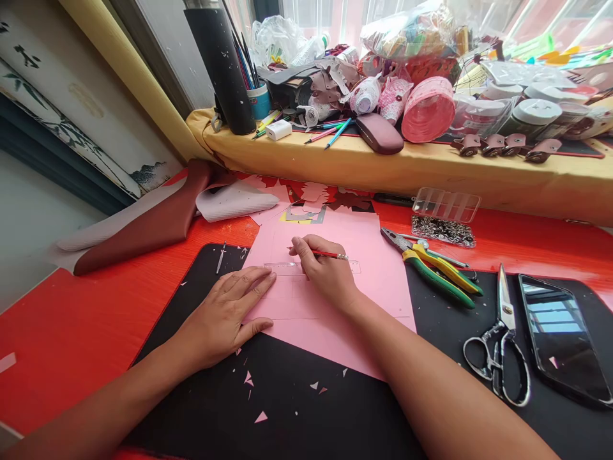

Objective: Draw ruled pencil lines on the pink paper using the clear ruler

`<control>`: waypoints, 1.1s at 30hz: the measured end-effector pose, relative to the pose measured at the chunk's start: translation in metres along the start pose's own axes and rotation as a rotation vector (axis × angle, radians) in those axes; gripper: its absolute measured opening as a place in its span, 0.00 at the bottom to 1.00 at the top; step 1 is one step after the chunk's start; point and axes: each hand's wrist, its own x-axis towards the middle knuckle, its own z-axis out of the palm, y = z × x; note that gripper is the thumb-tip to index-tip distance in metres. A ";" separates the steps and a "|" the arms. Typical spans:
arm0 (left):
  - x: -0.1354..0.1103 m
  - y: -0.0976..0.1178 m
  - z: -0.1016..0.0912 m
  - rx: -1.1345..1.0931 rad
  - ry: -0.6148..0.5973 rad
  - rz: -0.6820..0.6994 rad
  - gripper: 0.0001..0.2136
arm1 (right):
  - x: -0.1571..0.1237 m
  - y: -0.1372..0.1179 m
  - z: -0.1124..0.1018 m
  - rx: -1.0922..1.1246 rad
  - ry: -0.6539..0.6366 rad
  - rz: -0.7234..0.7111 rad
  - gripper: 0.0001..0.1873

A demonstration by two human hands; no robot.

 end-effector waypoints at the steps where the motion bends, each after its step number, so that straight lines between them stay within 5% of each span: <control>1: 0.000 0.000 0.000 -0.003 0.000 0.000 0.33 | 0.000 0.000 0.000 0.000 -0.001 0.001 0.24; 33: 0.001 0.001 -0.001 -0.029 -0.001 0.005 0.34 | -0.009 -0.012 0.011 0.088 -0.103 0.034 0.28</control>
